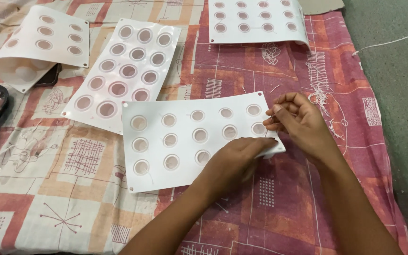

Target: Thread and prepare candle wicks in silicone ball molds.

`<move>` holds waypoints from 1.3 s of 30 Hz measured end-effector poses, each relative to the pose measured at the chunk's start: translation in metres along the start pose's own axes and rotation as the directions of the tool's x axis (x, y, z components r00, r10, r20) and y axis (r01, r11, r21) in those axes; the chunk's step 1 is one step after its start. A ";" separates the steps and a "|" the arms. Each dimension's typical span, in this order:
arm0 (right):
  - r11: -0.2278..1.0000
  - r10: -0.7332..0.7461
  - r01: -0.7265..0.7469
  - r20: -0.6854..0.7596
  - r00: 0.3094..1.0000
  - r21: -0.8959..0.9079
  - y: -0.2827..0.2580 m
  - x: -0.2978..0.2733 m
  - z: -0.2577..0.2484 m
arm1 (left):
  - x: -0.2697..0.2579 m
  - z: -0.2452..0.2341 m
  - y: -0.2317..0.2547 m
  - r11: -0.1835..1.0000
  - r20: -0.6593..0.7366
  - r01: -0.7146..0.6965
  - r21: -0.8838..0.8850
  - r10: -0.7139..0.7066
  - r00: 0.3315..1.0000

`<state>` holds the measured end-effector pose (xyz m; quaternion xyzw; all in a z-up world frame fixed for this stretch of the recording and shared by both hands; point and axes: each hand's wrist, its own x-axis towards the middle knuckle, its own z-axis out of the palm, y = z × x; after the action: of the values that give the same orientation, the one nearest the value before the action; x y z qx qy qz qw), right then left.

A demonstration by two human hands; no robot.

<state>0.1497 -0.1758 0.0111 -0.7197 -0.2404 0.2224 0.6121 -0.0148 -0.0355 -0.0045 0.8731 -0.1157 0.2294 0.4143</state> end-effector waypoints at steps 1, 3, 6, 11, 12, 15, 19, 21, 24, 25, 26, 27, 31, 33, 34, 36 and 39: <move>1.000 0.002 -0.002 -0.003 1.000 0.000 0.001 -0.005 -0.002 | -0.002 0.002 -0.003 1.000 0.003 -0.001 -0.002 0.001 1.000; 0.999 -0.027 0.028 -0.029 0.999 0.029 0.003 -0.017 -0.005 | -0.005 0.009 -0.009 0.984 0.022 -0.131 0.123 0.130 0.991; 0.999 -0.010 0.014 -0.100 0.995 0.043 0.006 -0.030 -0.009 | -0.008 0.016 -0.014 0.956 0.043 -0.188 0.227 0.183 0.982; 0.989 -0.043 0.064 -0.156 0.987 0.130 0.012 -0.042 -0.007 | -0.007 0.017 -0.013 0.966 0.062 -0.147 0.213 0.137 0.989; 0.992 -0.038 0.060 -0.185 0.982 0.115 0.012 -0.043 -0.005 | -0.007 0.016 -0.013 0.975 0.074 -0.124 0.185 0.112 0.991; 0.976 -0.008 0.052 -0.205 0.979 0.210 0.022 -0.040 -0.003 | -0.007 0.016 -0.012 0.987 0.094 -0.091 0.134 0.079 0.992; 0.965 -0.017 0.074 -0.221 0.975 0.251 0.027 -0.040 -0.003 | -0.006 0.014 -0.010 0.994 0.099 -0.054 0.099 0.044 0.994; 0.963 -0.030 0.088 -0.222 0.975 0.256 0.030 -0.040 -0.005 | -0.003 0.010 -0.005 0.999 0.094 -0.007 0.053 0.002 0.996; 0.948 -0.058 0.125 -0.225 0.973 0.294 0.030 -0.040 -0.005 | -0.002 0.005 -0.001 0.999 0.086 0.051 0.013 -0.052 0.995; 0.947 -0.057 0.125 -0.229 0.972 0.297 0.030 -0.040 -0.005 | -0.002 0.006 -0.002 0.999 0.091 0.050 0.014 -0.051 0.995; 0.942 -0.047 0.121 -0.232 0.972 0.314 0.030 -0.040 -0.006 | -0.002 0.007 -0.002 0.998 0.086 0.064 0.014 -0.065 0.994; 0.937 -0.038 0.116 -0.235 0.971 0.330 0.029 -0.040 -0.006 | -0.003 0.008 -0.003 0.997 0.082 0.078 0.013 -0.079 0.994; 0.946 -0.028 0.101 -0.235 0.972 0.307 0.032 -0.039 -0.004 | -0.004 0.011 -0.008 0.996 0.094 0.074 0.038 -0.078 0.993; 0.958 -0.013 0.081 -0.240 0.971 0.277 0.031 -0.040 -0.003 | -0.004 0.012 -0.008 0.997 0.100 0.055 0.063 -0.061 0.993; 0.957 -0.012 0.081 -0.241 0.971 0.278 0.032 -0.040 -0.002 | -0.004 0.012 -0.009 0.997 0.101 0.055 0.063 -0.061 0.993; 0.956 -0.025 0.092 -0.236 0.971 0.279 0.032 -0.040 -0.001 | -0.004 0.013 -0.009 0.996 0.100 0.027 0.081 -0.035 0.994; 0.966 -0.063 0.117 -0.228 0.971 0.229 0.033 -0.039 0.000 | -0.004 0.016 -0.011 0.995 0.111 0.030 0.093 -0.040 0.993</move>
<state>0.1216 -0.2048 -0.0207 -0.6484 -0.1753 0.1410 0.7273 -0.0091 -0.0412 -0.0224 0.9045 -0.1130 0.1777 0.3710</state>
